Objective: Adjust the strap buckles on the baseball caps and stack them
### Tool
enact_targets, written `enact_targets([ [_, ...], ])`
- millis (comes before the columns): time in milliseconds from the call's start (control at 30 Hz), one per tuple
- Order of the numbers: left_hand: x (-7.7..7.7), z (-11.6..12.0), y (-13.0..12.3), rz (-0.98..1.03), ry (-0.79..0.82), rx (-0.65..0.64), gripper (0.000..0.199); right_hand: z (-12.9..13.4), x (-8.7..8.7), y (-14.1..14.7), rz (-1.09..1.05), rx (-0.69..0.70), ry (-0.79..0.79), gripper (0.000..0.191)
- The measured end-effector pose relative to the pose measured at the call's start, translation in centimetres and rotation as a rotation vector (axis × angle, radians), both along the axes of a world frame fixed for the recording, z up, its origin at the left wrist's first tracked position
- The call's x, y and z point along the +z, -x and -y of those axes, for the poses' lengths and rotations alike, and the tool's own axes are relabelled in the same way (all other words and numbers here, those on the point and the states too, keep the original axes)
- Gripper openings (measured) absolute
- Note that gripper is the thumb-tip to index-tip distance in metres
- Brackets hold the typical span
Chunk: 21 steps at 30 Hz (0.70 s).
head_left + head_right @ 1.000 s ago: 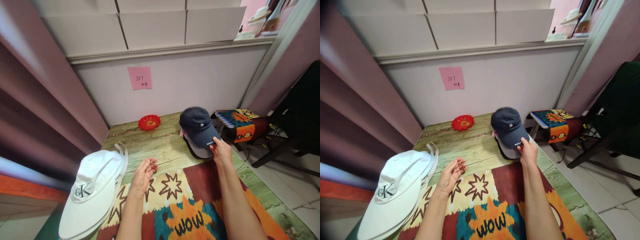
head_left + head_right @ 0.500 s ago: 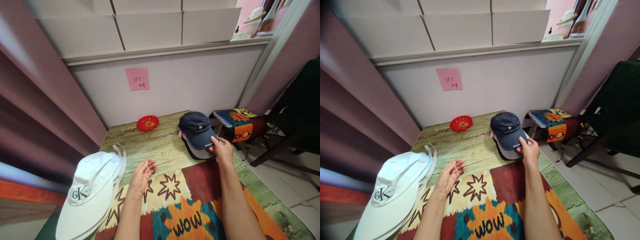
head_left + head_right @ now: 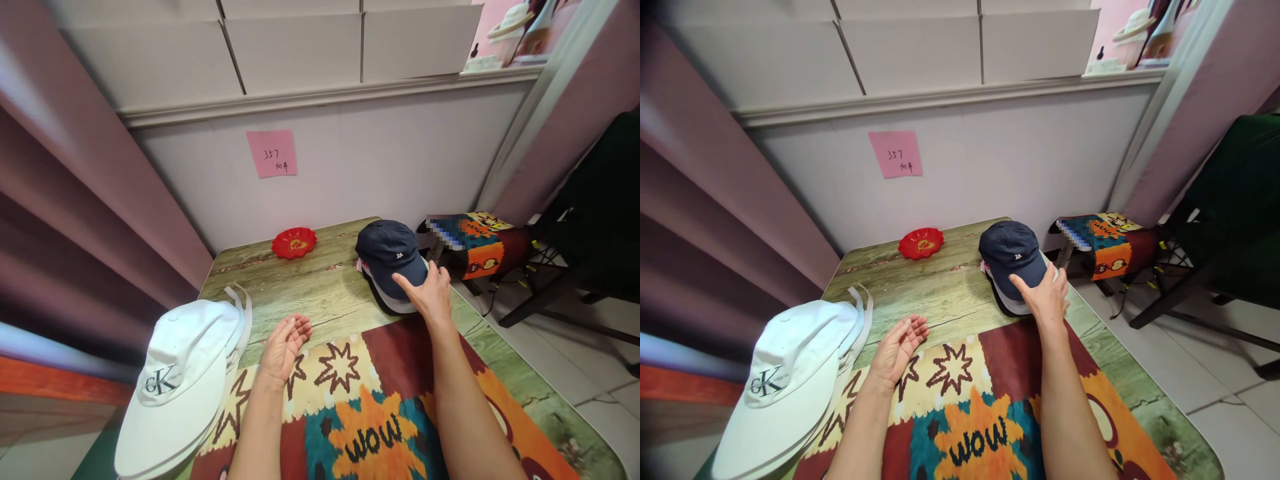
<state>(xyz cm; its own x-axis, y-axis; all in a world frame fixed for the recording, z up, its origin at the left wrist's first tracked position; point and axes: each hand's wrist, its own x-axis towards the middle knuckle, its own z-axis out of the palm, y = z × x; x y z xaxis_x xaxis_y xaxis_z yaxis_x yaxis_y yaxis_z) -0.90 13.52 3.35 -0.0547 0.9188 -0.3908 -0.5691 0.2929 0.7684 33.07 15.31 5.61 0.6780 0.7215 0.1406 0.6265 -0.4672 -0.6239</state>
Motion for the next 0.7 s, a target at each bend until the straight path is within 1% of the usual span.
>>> enact_targets([
  [67, -0.1, 0.0, 0.0, 0.006, -0.003, -0.001, 0.011, -0.3, -0.6, 0.7, -0.035, 0.036, 0.028, 0.117],
  [200, -0.3, 0.0, 0.1, 0.006, -0.009, -0.008, 0.01, -0.7, -1.3, 0.9, -0.047, 0.052, 0.028, 0.111],
  [300, -0.5, -0.1, 0.1, 0.006, -0.012, -0.011, 0.01, -0.7, -1.2, 0.7, -0.049, 0.049, 0.019, 0.105],
  [467, -0.9, 0.0, 0.2, 0.018, -0.026, -0.018, 0.008, -0.4, -0.3, 1.4, -0.036, 0.032, 0.098, 0.104],
  [533, -1.0, 0.2, 0.1, 0.02, -0.034, -0.016, 0.007, 0.0, -0.1, 1.8, 0.044, 0.034, 0.041, 0.109],
  [600, -1.1, 0.5, 0.0, 0.024, -0.04, -0.018, 0.008, 0.4, 0.0, 2.0, 0.166, 0.02, -0.075, 0.116],
  [667, -1.2, 0.8, -0.1, 0.032, -0.052, -0.027, 0.01, 0.7, -0.5, 1.9, 0.253, 0.01, -0.162, 0.12],
  [700, -1.2, 1.0, -0.1, 0.036, -0.061, -0.031, 0.011, 0.7, -0.9, 1.8, 0.263, 0.018, -0.169, 0.122],
])
